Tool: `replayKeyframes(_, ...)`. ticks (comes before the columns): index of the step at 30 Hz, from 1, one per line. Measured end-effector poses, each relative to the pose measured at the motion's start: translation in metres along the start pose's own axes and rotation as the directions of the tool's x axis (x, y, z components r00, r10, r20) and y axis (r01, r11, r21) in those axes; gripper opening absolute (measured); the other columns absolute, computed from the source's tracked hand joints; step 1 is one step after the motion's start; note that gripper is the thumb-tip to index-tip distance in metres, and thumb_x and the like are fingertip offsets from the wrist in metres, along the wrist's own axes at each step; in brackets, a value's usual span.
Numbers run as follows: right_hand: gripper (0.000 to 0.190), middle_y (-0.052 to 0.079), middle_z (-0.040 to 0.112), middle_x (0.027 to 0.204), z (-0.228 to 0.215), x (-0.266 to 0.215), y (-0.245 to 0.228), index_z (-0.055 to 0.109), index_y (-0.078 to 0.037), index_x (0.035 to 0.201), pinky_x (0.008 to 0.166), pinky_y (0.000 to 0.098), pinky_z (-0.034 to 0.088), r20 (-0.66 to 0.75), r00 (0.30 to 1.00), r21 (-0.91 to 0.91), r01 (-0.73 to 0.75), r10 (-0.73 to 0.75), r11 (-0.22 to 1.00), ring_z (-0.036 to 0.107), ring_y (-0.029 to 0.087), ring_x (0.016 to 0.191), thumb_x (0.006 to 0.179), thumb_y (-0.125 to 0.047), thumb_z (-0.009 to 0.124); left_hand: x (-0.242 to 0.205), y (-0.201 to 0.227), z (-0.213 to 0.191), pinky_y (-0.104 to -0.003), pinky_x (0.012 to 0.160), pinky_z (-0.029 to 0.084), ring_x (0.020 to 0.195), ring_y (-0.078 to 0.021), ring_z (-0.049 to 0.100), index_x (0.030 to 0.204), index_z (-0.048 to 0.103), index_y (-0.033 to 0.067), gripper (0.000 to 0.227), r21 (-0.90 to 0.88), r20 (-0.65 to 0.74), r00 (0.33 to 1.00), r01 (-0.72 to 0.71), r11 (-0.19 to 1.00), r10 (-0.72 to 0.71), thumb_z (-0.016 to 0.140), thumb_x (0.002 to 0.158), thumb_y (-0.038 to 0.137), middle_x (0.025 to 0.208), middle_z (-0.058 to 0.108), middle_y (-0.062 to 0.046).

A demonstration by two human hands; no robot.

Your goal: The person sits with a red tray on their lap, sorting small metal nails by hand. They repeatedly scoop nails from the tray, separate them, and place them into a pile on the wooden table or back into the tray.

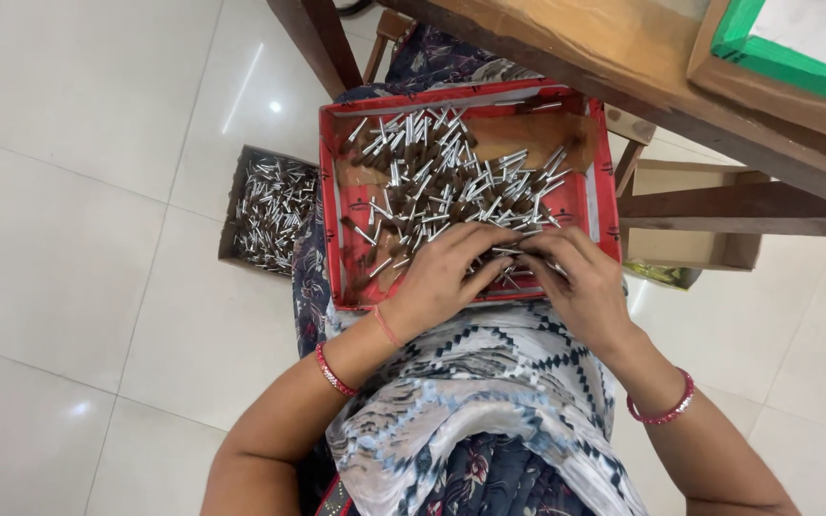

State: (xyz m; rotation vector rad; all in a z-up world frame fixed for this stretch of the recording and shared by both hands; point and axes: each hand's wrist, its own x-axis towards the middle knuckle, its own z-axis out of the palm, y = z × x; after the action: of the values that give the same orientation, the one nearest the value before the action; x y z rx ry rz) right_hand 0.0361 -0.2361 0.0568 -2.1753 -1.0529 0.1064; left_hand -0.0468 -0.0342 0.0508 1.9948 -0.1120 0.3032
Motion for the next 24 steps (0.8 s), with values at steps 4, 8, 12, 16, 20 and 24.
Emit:
replayKeyframes(4, 0.027, 0.012, 0.070, 0.105, 0.002, -0.008, 0.000, 0.065, 0.000, 0.112, 0.076, 0.0333, 0.059, -0.104, 0.991, 0.106, -0.067, 0.079, 0.992, 0.073, 0.024, 0.093, 0.089, -0.001, 0.079, 0.000, 0.002, 0.005, -0.039, 0.087, 0.057, 0.100, -0.0296, 0.069, 0.120, 0.070, 0.0059, 0.023, 0.035, 0.010, 0.998, -0.054, 0.998, 0.054, 0.070, 0.098, 0.012, 0.108, 0.069, -0.011)
replayKeyframes(8, 0.030, 0.012, 0.072, 0.107, 0.001, -0.007, -0.003, 0.064, 0.001, 0.112, 0.078, 0.0308, 0.061, -0.111, 0.986, 0.150, -0.103, 0.121, 0.983, 0.074, 0.019, 0.091, 0.088, -0.002, 0.081, 0.000, 0.005, 0.001, -0.038, 0.083, 0.057, 0.095, -0.0269, 0.069, 0.114, 0.073, 0.0074, 0.019, 0.088, -0.022, 0.994, -0.107, 0.990, 0.109, 0.072, 0.095, 0.010, 0.100, 0.068, -0.009)
replayKeyframes(12, 0.027, 0.010, 0.071, 0.109, 0.003, -0.006, -0.002, 0.063, 0.002, 0.114, 0.083, 0.0278, 0.062, -0.063, 0.969, 0.340, -0.202, 0.237, 0.918, 0.073, 0.016, 0.096, 0.091, -0.001, 0.076, -0.001, 0.007, 0.000, -0.039, 0.082, 0.056, 0.092, -0.0270, 0.068, 0.113, 0.074, 0.0072, 0.018, 0.069, -0.008, 0.999, -0.053, 0.996, 0.054, 0.074, 0.095, 0.010, 0.096, 0.068, -0.010)
replayKeyframes(16, 0.017, 0.008, 0.072, 0.106, 0.014, -0.017, 0.014, 0.066, 0.004, 0.113, 0.088, 0.0263, 0.060, 0.200, 0.903, 0.683, -0.406, 0.379, 0.607, 0.071, 0.013, 0.098, 0.096, 0.002, 0.067, -0.005, 0.011, 0.001, -0.037, 0.083, 0.057, 0.093, -0.0265, 0.071, 0.107, 0.073, 0.0048, 0.014, -0.089, -0.024, 0.999, 0.044, 0.995, -0.047, 0.073, 0.093, 0.008, 0.099, 0.071, -0.010)
replayKeyframes(20, 0.015, 0.010, 0.069, 0.109, 0.024, -0.026, 0.018, 0.063, 0.006, 0.111, 0.094, 0.0276, 0.060, 0.179, 0.910, 0.776, -0.364, 0.374, 0.515, 0.070, 0.014, 0.103, 0.096, 0.005, 0.066, -0.013, 0.007, 0.002, -0.034, 0.086, 0.058, 0.094, -0.0260, 0.075, 0.109, 0.075, 0.0036, 0.017, -0.167, 0.010, 0.989, 0.150, 0.975, -0.150, 0.070, 0.093, 0.007, 0.101, 0.074, -0.012)
replayKeyframes(24, 0.017, 0.011, 0.069, 0.110, 0.028, -0.029, 0.017, 0.062, 0.006, 0.112, 0.095, 0.0285, 0.059, 0.096, 0.926, 0.786, -0.295, 0.365, 0.543, 0.069, 0.015, 0.104, 0.096, 0.008, 0.066, -0.019, 0.002, 0.001, -0.034, 0.090, 0.059, 0.098, -0.0248, 0.076, 0.114, 0.075, 0.0037, 0.023, -0.214, 0.038, 0.982, 0.188, 0.958, -0.185, 0.063, 0.094, 0.005, 0.107, 0.076, -0.012)
